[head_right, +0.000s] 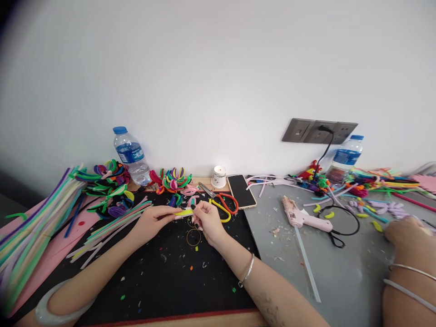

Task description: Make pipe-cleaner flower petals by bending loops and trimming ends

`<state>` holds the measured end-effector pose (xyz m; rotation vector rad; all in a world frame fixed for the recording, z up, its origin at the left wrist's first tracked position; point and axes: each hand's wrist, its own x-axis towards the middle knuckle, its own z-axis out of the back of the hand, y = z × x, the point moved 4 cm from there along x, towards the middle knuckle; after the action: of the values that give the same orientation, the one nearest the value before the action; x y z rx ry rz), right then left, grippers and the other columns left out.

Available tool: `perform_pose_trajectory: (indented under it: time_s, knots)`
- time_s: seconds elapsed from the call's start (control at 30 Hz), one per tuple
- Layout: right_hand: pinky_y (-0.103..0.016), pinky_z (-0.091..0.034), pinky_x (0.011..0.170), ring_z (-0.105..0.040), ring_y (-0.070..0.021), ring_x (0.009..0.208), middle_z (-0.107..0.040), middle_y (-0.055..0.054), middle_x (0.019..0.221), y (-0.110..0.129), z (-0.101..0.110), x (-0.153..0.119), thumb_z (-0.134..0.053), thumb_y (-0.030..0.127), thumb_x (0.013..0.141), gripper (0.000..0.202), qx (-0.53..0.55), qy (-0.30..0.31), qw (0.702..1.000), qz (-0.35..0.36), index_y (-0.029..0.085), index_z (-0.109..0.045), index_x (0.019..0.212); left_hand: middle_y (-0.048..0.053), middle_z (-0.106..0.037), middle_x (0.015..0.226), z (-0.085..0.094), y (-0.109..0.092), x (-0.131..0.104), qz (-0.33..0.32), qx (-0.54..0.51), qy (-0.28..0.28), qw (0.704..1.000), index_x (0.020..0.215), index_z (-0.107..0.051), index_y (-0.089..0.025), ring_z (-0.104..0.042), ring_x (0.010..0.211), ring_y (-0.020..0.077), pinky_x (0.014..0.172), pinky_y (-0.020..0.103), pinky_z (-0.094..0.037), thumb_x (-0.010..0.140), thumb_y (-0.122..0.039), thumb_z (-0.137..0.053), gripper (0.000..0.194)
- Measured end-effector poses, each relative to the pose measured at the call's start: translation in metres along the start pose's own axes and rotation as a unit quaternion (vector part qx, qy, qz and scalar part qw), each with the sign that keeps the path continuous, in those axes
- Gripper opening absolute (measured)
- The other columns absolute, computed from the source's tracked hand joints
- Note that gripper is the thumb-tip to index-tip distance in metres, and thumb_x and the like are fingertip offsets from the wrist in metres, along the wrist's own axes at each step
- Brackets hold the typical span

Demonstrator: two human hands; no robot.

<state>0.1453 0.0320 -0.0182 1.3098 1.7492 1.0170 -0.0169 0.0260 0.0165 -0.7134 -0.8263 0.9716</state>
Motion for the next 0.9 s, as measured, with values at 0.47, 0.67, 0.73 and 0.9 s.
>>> perform_pose_trajectory:
  time_s: [0.47, 0.67, 0.73, 0.9]
  knots:
    - [-0.014, -0.019, 0.032, -0.036, -0.0029, 0.034, -0.053, 0.005, 0.048, 0.0021, -0.0016, 0.0006, -0.065, 0.032, 0.071, 0.025, 0.002, 0.028, 1.0, -0.003, 0.017, -0.046, 0.064, 0.002, -0.074, 0.085, 0.0015, -0.0007, -0.0033, -0.025, 0.058, -0.057, 0.996, 0.082, -0.073, -0.021, -0.068, 0.076, 0.0188, 0.074, 0.029, -0.053, 0.077, -0.025, -0.059, 0.016]
    - [-0.014, -0.02, 0.032, -0.035, -0.0028, 0.036, -0.053, 0.005, 0.052, -0.0006, 0.001, 0.0011, -0.062, 0.037, 0.073, 0.027, -0.012, -0.003, 1.0, 0.023, 0.016, -0.048, 0.064, 0.002, -0.073, 0.088, 0.0029, -0.0036, -0.0023, -0.038, 0.089, -0.067, 0.993, 0.085, -0.071, -0.02, -0.067, 0.08, 0.0186, 0.076, 0.028, -0.052, 0.079, -0.024, -0.055, 0.018]
    - [-0.015, -0.02, 0.031, -0.034, -0.0027, 0.035, -0.052, 0.005, 0.052, -0.0006, 0.0024, 0.0002, -0.061, 0.038, 0.074, 0.026, -0.039, -0.031, 0.998, 0.047, 0.017, -0.048, 0.065, 0.003, -0.072, 0.092, 0.0021, -0.004, -0.0023, -0.035, 0.099, -0.056, 0.993, 0.091, -0.07, -0.019, -0.067, 0.08, 0.0181, 0.077, 0.028, -0.051, 0.08, -0.025, -0.056, 0.019]
    - [-0.016, -0.024, 0.031, -0.035, -0.0037, 0.033, -0.053, 0.005, 0.052, 0.0022, -0.0032, -0.0062, -0.058, 0.038, 0.076, 0.023, -0.109, -0.04, 0.991, 0.07, 0.017, -0.049, 0.069, 0.003, -0.068, 0.106, -0.0046, -0.0036, -0.0033, -0.049, 0.126, -0.009, 0.991, 0.108, -0.063, -0.022, -0.063, 0.091, 0.0191, 0.085, 0.031, -0.047, 0.081, -0.029, -0.057, 0.029]
